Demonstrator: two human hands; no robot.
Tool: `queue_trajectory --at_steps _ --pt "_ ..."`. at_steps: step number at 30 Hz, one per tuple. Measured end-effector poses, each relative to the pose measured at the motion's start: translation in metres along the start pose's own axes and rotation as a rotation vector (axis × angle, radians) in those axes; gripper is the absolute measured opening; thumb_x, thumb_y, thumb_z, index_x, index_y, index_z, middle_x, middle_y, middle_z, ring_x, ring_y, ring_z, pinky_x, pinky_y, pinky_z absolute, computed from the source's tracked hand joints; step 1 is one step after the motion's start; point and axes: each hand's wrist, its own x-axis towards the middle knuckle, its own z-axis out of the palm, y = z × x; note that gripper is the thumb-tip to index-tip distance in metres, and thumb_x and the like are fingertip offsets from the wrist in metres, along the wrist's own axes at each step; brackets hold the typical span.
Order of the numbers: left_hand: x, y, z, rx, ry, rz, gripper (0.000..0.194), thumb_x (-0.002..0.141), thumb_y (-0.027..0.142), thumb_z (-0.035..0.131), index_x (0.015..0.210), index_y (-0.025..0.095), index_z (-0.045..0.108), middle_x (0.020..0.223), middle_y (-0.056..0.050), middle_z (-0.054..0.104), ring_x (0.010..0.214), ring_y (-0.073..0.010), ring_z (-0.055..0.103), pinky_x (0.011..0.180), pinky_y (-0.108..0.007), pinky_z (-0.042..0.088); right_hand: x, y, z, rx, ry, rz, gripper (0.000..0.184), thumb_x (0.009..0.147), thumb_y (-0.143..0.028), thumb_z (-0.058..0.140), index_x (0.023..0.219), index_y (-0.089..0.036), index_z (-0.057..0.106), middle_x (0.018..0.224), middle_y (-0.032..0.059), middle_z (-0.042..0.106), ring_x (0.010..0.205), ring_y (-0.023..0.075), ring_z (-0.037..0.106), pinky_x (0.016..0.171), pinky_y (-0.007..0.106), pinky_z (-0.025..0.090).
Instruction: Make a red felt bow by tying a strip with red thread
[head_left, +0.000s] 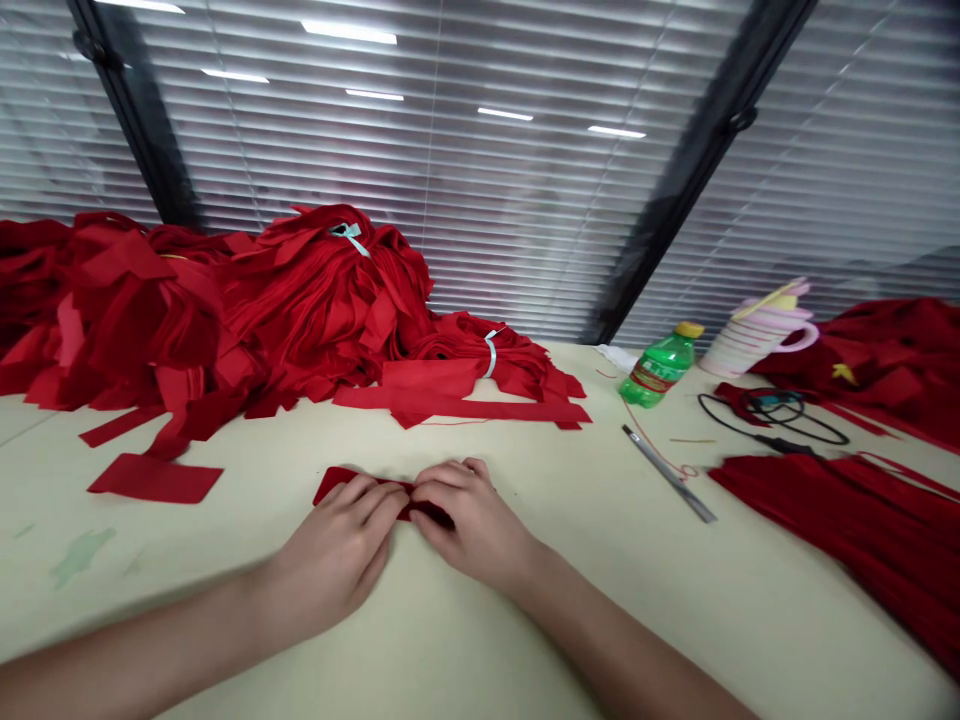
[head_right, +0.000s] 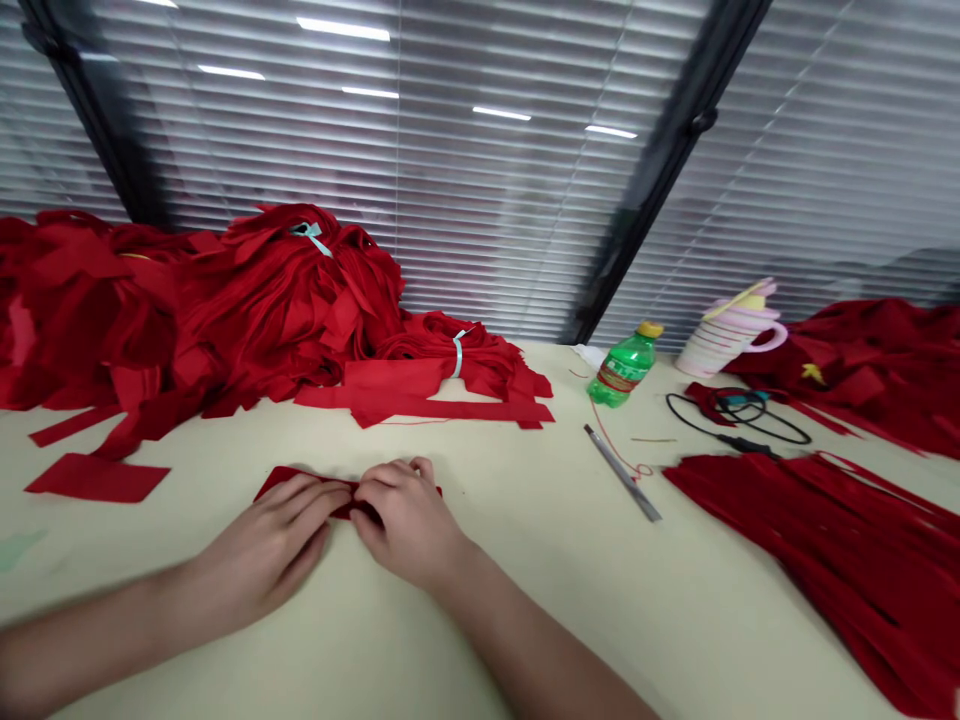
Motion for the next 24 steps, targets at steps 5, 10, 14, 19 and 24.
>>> queue_trajectory --at_steps 5,10,14,19,24 --pt "0.004 0.001 -0.006 0.013 -0.022 0.051 0.031 0.087 0.008 0.04 0.113 0.013 0.055 0.116 -0.01 0.058 0.107 -0.0266 0.051 0.093 -0.044 0.045 0.001 0.0 0.0 0.017 0.002 0.019 0.007 0.082 -0.016 0.06 0.081 -0.02 0.066 0.091 -0.0005 0.067 0.085 0.0141 0.058 0.084 0.035 0.031" --pt "0.006 0.001 -0.009 -0.013 -0.039 0.043 0.03 0.084 0.007 0.042 0.108 0.013 0.059 0.112 -0.011 0.06 0.103 -0.026 0.054 0.09 -0.042 0.047 0.003 -0.001 0.001 0.036 0.01 0.064 0.009 0.081 -0.015 0.061 0.083 -0.021 0.068 0.09 -0.0005 0.067 0.086 0.0149 0.059 0.085 0.036 0.032" --pt "0.01 -0.005 -0.008 -0.068 -0.032 0.002 0.025 0.086 0.011 0.043 0.101 0.018 0.061 0.107 -0.007 0.061 0.098 -0.0227 0.057 0.086 -0.039 0.047 0.006 -0.001 0.002 0.066 0.005 0.119 0.01 0.079 -0.015 0.065 0.084 -0.023 0.069 0.092 -0.0008 0.068 0.087 0.0156 0.06 0.082 0.034 0.036" --pt "0.012 -0.013 -0.003 -0.142 0.011 -0.067 0.017 0.082 0.015 0.052 0.094 0.021 0.061 0.1 -0.002 0.062 0.091 -0.0178 0.059 0.081 -0.033 0.048 0.005 0.002 0.001 0.084 -0.015 0.118 0.01 0.077 -0.015 0.066 0.084 -0.022 0.069 0.093 -0.0008 0.068 0.088 0.0154 0.061 0.079 0.031 0.039" --pt "0.011 -0.014 0.002 -0.167 0.063 -0.095 0.016 0.084 0.018 0.05 0.095 0.021 0.061 0.11 -0.004 0.061 0.1 -0.0199 0.058 0.086 -0.036 0.046 0.001 0.001 -0.001 0.057 -0.013 0.077 0.011 0.08 -0.021 0.063 0.09 -0.022 0.067 0.099 0.0008 0.067 0.094 0.0178 0.059 0.089 0.037 0.033"
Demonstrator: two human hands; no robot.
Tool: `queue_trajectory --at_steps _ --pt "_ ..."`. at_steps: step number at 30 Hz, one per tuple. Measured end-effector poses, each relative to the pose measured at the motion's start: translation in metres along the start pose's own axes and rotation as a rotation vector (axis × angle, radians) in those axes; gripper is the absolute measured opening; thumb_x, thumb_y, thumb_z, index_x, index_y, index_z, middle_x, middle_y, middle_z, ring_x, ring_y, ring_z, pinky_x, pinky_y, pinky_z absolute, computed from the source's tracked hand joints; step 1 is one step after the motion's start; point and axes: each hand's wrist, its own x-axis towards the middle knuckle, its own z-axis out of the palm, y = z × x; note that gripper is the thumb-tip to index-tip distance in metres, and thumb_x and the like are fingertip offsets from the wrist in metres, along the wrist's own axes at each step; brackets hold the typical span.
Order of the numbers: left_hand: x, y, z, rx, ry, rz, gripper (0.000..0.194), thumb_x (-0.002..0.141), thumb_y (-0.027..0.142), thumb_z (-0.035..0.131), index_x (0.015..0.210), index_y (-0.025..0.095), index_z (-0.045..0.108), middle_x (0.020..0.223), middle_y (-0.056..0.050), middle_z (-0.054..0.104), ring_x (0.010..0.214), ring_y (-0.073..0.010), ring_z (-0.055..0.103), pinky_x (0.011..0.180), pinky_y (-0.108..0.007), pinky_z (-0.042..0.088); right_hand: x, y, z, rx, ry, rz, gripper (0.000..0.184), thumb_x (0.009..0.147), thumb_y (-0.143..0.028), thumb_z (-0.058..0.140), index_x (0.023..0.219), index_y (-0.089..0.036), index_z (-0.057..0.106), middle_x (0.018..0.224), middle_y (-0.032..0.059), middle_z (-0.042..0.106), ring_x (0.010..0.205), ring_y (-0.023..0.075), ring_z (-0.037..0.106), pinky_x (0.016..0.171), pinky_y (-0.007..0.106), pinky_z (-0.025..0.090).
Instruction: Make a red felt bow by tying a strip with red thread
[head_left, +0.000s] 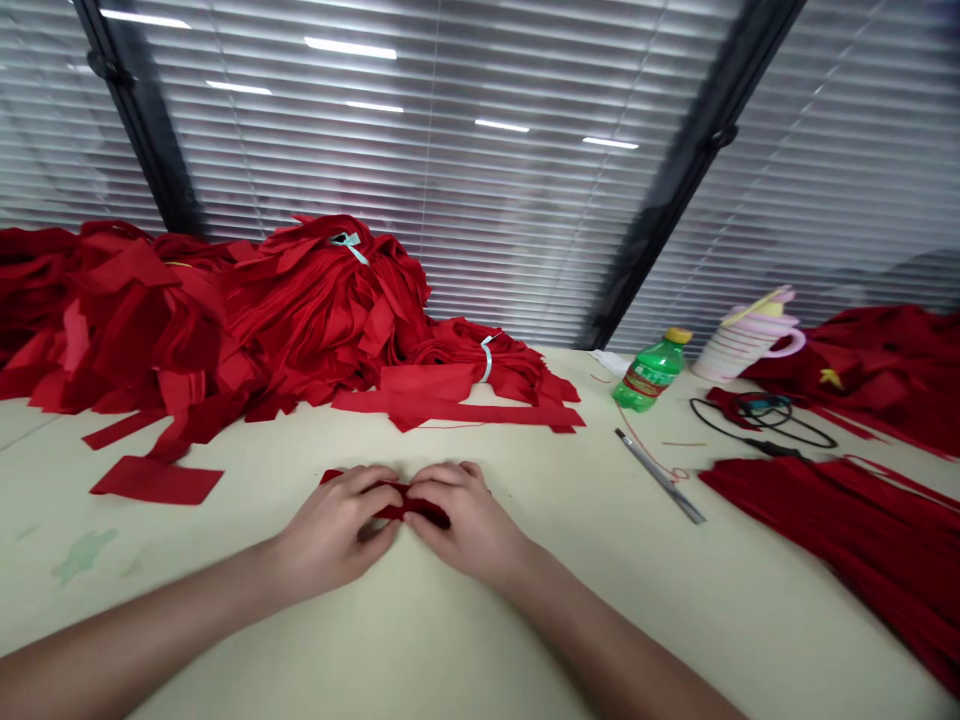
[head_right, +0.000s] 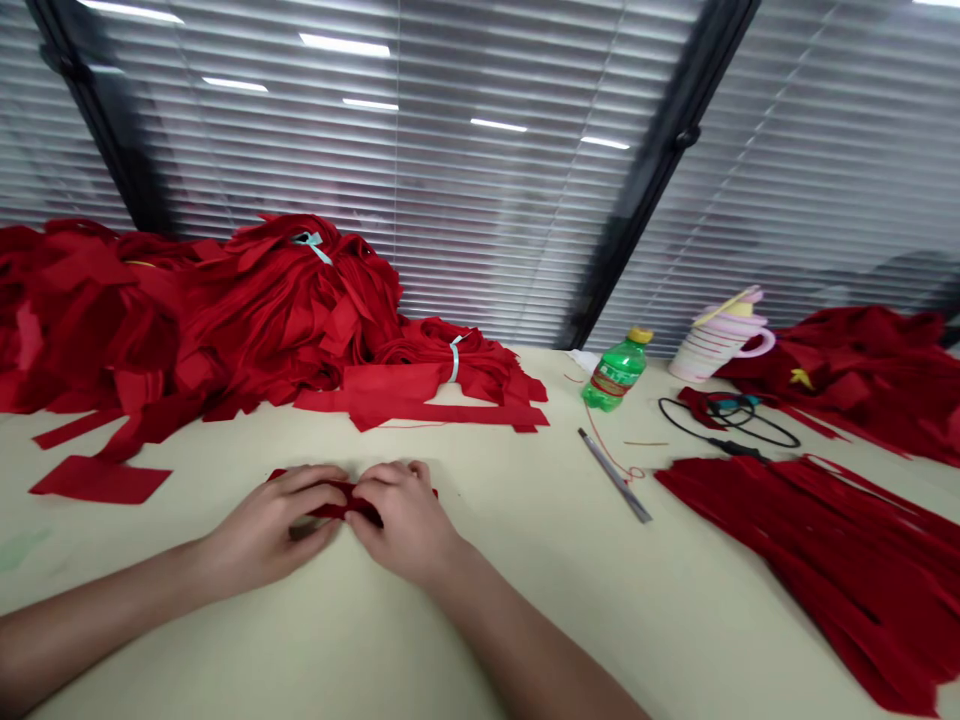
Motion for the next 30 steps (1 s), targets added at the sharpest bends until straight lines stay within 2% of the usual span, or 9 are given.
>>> queue_trajectory --at_steps 9,16,30 --pt "0.003 -0.0004 -0.0006 -0.022 -0.006 -0.028 0.016 0.084 0.018 0.048 0.097 0.02 0.059 0.103 -0.003 0.065 0.094 -0.0194 0.061 0.081 -0.036 0.05 0.0009 0.0 -0.0009 -0.02 -0.036 -0.012 0.015 0.08 -0.025 0.065 0.095 -0.02 0.063 0.1 0.0017 0.067 0.097 0.0192 0.058 0.091 0.037 0.031" --pt "-0.002 -0.0042 0.0024 0.002 0.024 -0.054 0.026 0.083 0.02 0.049 0.108 0.022 0.057 0.127 -0.008 0.055 0.115 -0.0237 0.056 0.091 -0.04 0.049 0.0026 -0.0014 -0.0051 -0.038 -0.062 0.002 0.014 0.081 -0.026 0.066 0.095 -0.022 0.063 0.106 0.002 0.065 0.102 0.0188 0.056 0.092 0.039 0.029" --pt "-0.0005 -0.0058 0.0026 0.007 0.022 -0.043 0.023 0.084 0.02 0.049 0.104 0.023 0.059 0.123 -0.007 0.056 0.108 -0.0218 0.06 0.087 -0.037 0.052 0.0022 -0.0017 -0.0058 -0.047 -0.113 -0.025 0.012 0.085 -0.027 0.064 0.097 -0.023 0.063 0.106 0.0017 0.065 0.103 0.0186 0.056 0.093 0.038 0.03"
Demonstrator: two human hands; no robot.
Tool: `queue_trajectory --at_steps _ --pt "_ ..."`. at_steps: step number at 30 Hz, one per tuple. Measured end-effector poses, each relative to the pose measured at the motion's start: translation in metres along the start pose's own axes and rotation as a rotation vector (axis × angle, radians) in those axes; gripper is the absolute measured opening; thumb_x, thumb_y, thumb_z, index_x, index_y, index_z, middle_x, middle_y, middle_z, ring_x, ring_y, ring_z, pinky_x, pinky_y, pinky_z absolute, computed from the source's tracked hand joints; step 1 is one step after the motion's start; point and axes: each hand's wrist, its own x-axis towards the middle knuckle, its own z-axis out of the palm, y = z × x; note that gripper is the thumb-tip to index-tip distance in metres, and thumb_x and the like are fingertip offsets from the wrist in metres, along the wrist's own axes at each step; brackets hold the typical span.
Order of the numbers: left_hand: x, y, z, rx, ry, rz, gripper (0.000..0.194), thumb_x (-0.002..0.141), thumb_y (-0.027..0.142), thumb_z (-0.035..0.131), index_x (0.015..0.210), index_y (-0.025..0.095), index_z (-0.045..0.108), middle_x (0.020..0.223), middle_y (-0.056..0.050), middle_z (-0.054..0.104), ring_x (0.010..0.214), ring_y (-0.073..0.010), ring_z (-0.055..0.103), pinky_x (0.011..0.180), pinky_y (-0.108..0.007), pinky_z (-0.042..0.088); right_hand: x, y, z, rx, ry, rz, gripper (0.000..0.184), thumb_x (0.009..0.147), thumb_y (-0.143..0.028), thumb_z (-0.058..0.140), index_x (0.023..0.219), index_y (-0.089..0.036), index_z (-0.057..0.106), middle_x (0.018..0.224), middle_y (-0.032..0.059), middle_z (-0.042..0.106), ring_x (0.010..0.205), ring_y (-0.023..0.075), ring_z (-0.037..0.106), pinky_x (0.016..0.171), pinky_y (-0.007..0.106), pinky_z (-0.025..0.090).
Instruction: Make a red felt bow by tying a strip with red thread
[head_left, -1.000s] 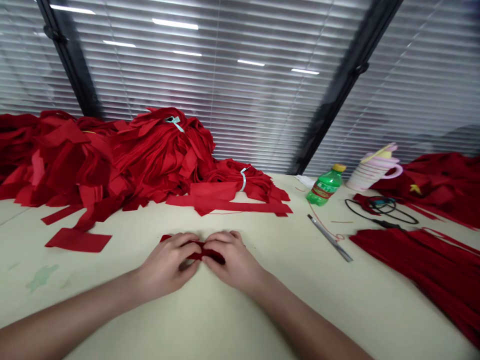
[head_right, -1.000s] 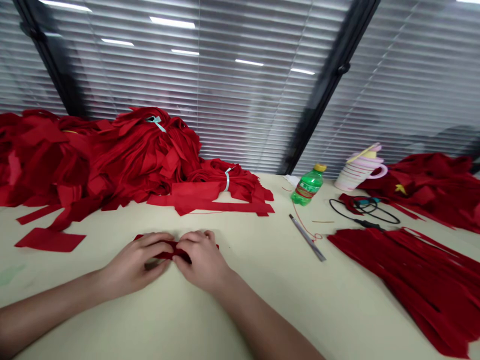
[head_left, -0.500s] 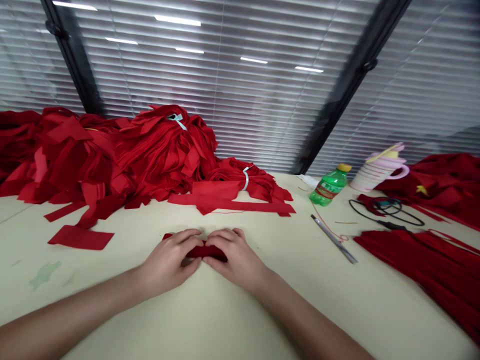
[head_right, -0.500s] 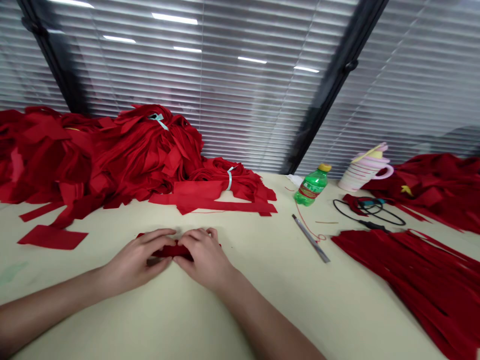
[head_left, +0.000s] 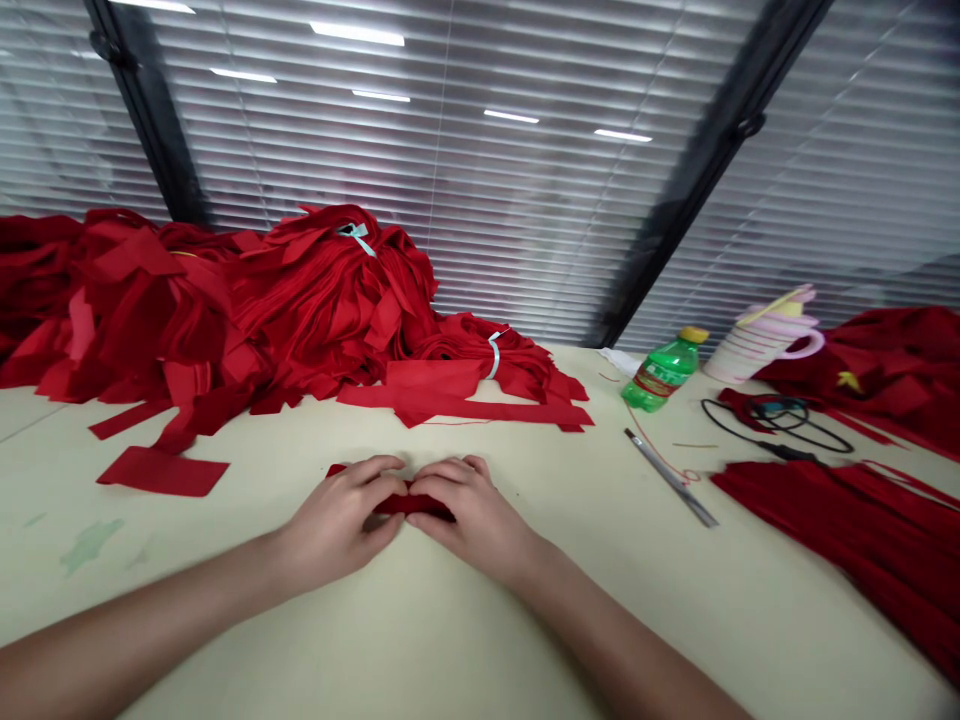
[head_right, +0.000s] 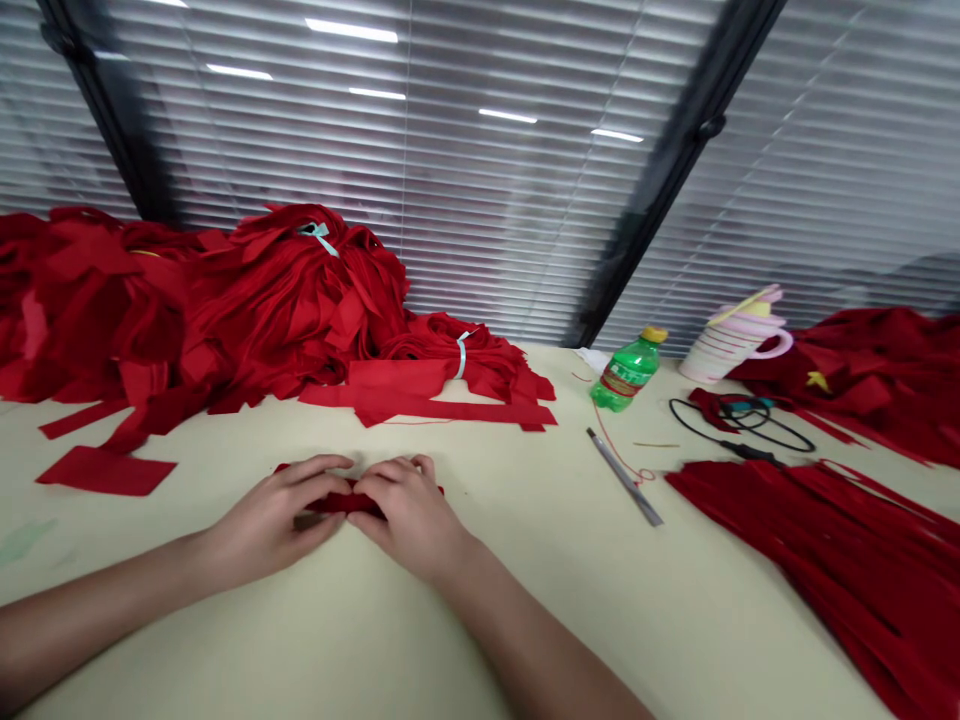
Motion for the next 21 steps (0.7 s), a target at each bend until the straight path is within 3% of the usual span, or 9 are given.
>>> queue_trajectory --at_steps 13,21 --pt "0.0 0.009 -0.009 0.036 -0.059 0.084 0.022 0.087 0.017 0.047 0.103 0.02 0.062 0.111 -0.007 0.062 0.105 -0.0222 0.058 0.092 -0.039 0.048 -0.004 0.002 0.003 -0.032 0.083 -0.03 0.015 0.083 -0.03 0.065 0.097 -0.022 0.064 0.106 0.0018 0.064 0.102 0.0174 0.056 0.091 0.037 0.035" --pt "0.0 0.001 -0.009 0.106 -0.088 0.142 0.025 0.092 0.016 0.041 0.101 0.017 0.063 0.125 -0.012 0.054 0.115 -0.0252 0.053 0.094 -0.041 0.048 -0.007 0.008 -0.002 -0.06 0.353 -0.015 0.018 0.086 -0.014 0.051 0.1 -0.014 0.064 0.104 0.0107 0.061 0.098 0.0218 0.057 0.087 0.041 0.043"
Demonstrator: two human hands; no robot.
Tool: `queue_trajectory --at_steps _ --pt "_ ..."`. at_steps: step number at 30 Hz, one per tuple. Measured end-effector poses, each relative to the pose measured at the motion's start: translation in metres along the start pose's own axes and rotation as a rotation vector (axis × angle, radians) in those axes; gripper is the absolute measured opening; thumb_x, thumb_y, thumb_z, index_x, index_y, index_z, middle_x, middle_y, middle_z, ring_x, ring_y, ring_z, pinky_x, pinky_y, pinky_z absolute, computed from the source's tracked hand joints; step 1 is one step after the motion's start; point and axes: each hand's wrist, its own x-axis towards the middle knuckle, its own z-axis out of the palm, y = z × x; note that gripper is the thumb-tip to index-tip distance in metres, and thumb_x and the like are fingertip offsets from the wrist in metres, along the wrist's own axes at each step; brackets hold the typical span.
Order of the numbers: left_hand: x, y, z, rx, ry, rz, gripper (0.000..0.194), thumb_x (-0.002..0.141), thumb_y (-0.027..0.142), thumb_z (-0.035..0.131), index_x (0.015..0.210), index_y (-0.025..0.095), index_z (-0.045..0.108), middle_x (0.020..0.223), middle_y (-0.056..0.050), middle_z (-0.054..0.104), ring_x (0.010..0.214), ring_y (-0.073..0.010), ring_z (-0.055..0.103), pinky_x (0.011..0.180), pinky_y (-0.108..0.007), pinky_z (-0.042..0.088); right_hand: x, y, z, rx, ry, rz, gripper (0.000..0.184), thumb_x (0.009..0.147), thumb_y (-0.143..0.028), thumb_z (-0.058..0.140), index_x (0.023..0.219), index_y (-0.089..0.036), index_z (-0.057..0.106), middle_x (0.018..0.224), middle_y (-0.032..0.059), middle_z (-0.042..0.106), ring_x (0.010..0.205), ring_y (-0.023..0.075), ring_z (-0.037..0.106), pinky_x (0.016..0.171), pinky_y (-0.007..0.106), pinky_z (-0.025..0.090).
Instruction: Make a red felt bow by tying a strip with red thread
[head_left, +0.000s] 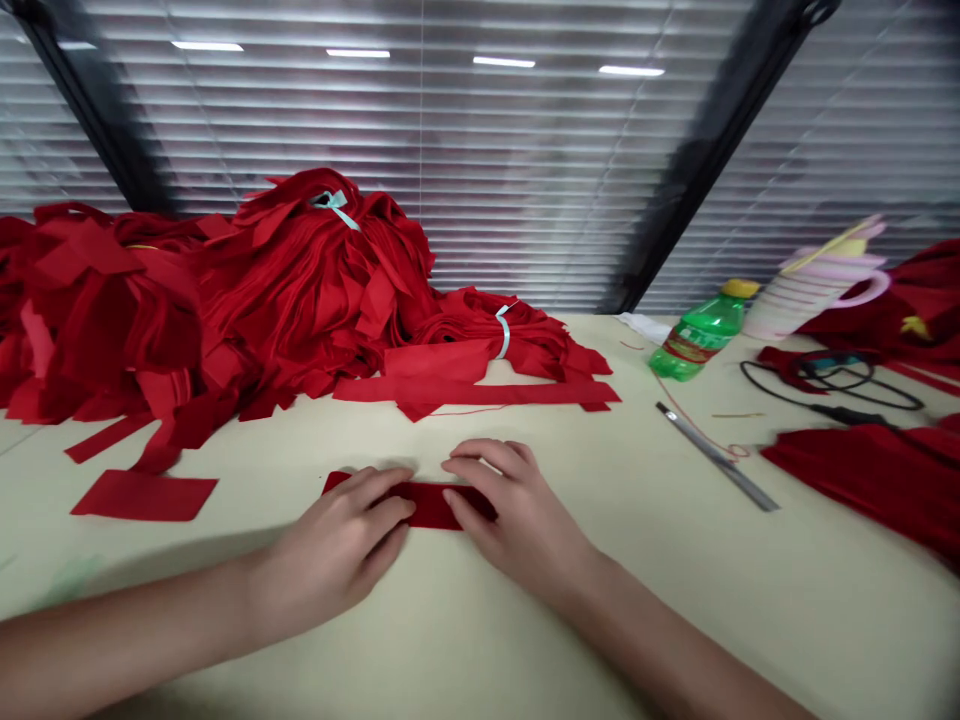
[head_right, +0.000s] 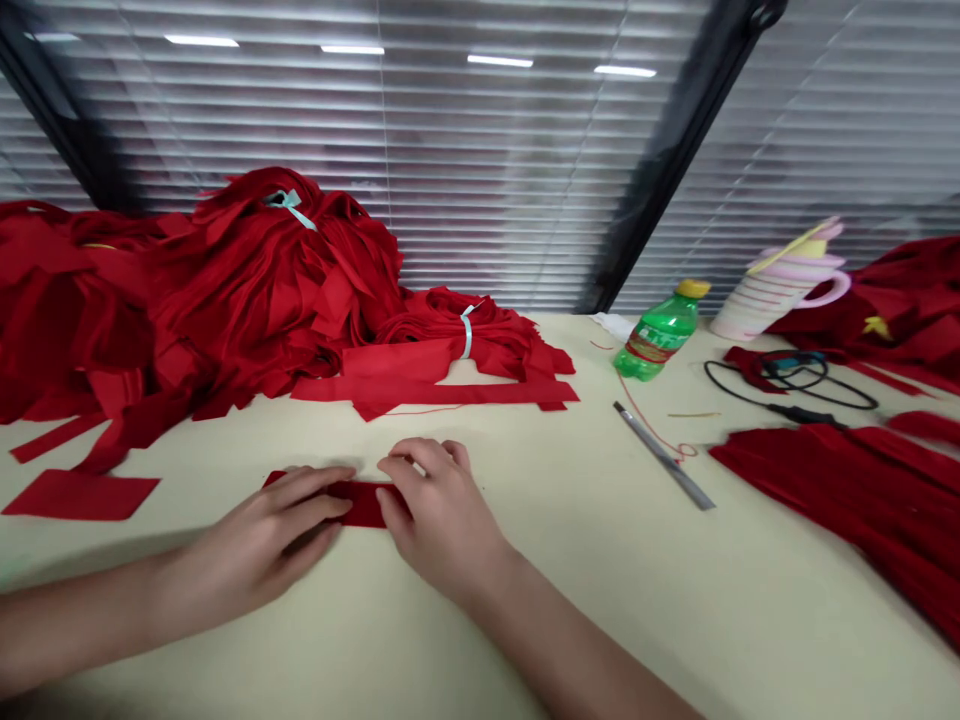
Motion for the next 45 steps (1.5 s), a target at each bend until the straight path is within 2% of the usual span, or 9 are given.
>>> queue_trajectory --at_steps 3,6,11,15,19,22,27,35,45 --pt "-0.003 -0.002 0.004 0.069 0.009 0.086 0.028 0.091 0.012 0.039 0.109 0.011 0.061 0.131 -0.017 0.05 0.121 -0.0305 0.047 0.096 -0.047 0.045 0.0 -0.004 0.0 0.014 0.005 0.012 0.022 0.086 -0.009 0.047 0.101 -0.012 0.063 0.1 0.0104 0.06 0.091 0.0187 0.058 0.081 0.034 0.049" --pt "-0.005 -0.004 0.002 0.17 0.044 0.199 0.032 0.089 0.009 0.04 0.115 0.007 0.058 0.129 -0.019 0.053 0.12 -0.0321 0.048 0.093 -0.047 0.048 0.001 -0.012 0.003 0.08 -0.091 0.036 0.022 0.088 -0.01 0.046 0.099 -0.015 0.064 0.094 0.0071 0.061 0.082 0.0152 0.059 0.073 0.028 0.051" --pt "0.0 -0.008 -0.009 0.176 0.034 0.321 0.032 0.085 0.009 0.037 0.101 0.016 0.065 0.113 -0.01 0.065 0.112 -0.0299 0.057 0.087 -0.044 0.053 0.002 -0.018 0.01 0.089 -0.175 0.021 0.017 0.091 -0.017 0.049 0.095 -0.018 0.065 0.098 0.0058 0.061 0.089 0.0189 0.055 0.078 0.035 0.05" --pt "-0.002 -0.01 -0.008 0.129 0.013 0.273 0.036 0.082 0.007 0.041 0.108 0.022 0.062 0.114 -0.006 0.065 0.113 -0.0266 0.057 0.092 -0.044 0.052 0.002 -0.015 0.013 0.067 -0.188 0.022 0.015 0.09 -0.019 0.051 0.094 -0.02 0.066 0.098 0.0047 0.062 0.093 0.0208 0.054 0.082 0.039 0.048" --pt "-0.008 -0.011 0.002 0.055 0.06 0.26 0.039 0.082 0.006 0.04 0.11 0.022 0.061 0.116 -0.006 0.064 0.115 -0.0271 0.056 0.096 -0.047 0.049 0.002 -0.013 0.014 0.069 -0.198 0.025 0.015 0.09 -0.021 0.052 0.094 -0.021 0.066 0.099 0.0051 0.062 0.095 0.0204 0.055 0.084 0.039 0.047" --pt "-0.01 -0.011 0.006 0.172 0.089 0.314 0.039 0.083 0.006 0.034 0.104 0.018 0.064 0.112 -0.009 0.065 0.108 -0.0289 0.058 0.091 -0.048 0.052 0.003 -0.013 0.013 0.063 -0.196 0.029 0.014 0.09 -0.022 0.052 0.094 -0.02 0.066 0.103 0.0061 0.062 0.096 0.02 0.055 0.086 0.038 0.047" --pt "-0.004 -0.011 -0.002 0.317 0.089 0.431 0.039 0.078 0.001 0.032 0.089 0.013 0.068 0.1 -0.012 0.069 0.093 -0.0305 0.064 0.08 -0.046 0.055 0.003 -0.012 0.013 0.052 -0.221 0.015 0.015 0.091 -0.022 0.052 0.098 -0.02 0.065 0.103 0.0052 0.063 0.097 0.02 0.055 0.088 0.039 0.046" --pt "0.002 -0.009 -0.007 0.366 0.085 0.412 0.039 0.077 0.004 0.032 0.086 0.019 0.067 0.093 -0.01 0.07 0.092 -0.0263 0.064 0.081 -0.043 0.057 0.003 -0.012 0.012 0.029 -0.231 0.019 0.015 0.092 -0.023 0.05 0.09 -0.02 0.064 0.103 0.0044 0.064 0.098 0.02 0.057 0.088 0.039 0.045" --pt "0.002 -0.008 -0.006 0.296 0.063 0.427 0.038 0.077 0.004 0.032 0.087 0.013 0.068 0.097 -0.014 0.069 0.091 -0.0319 0.066 0.076 -0.046 0.057 0.002 -0.011 0.012 0.064 -0.246 0.012 0.014 0.093 -0.024 0.05 0.088 -0.019 0.063 0.102 0.0035 0.064 0.099 0.0198 0.056 0.09 0.04 0.044"
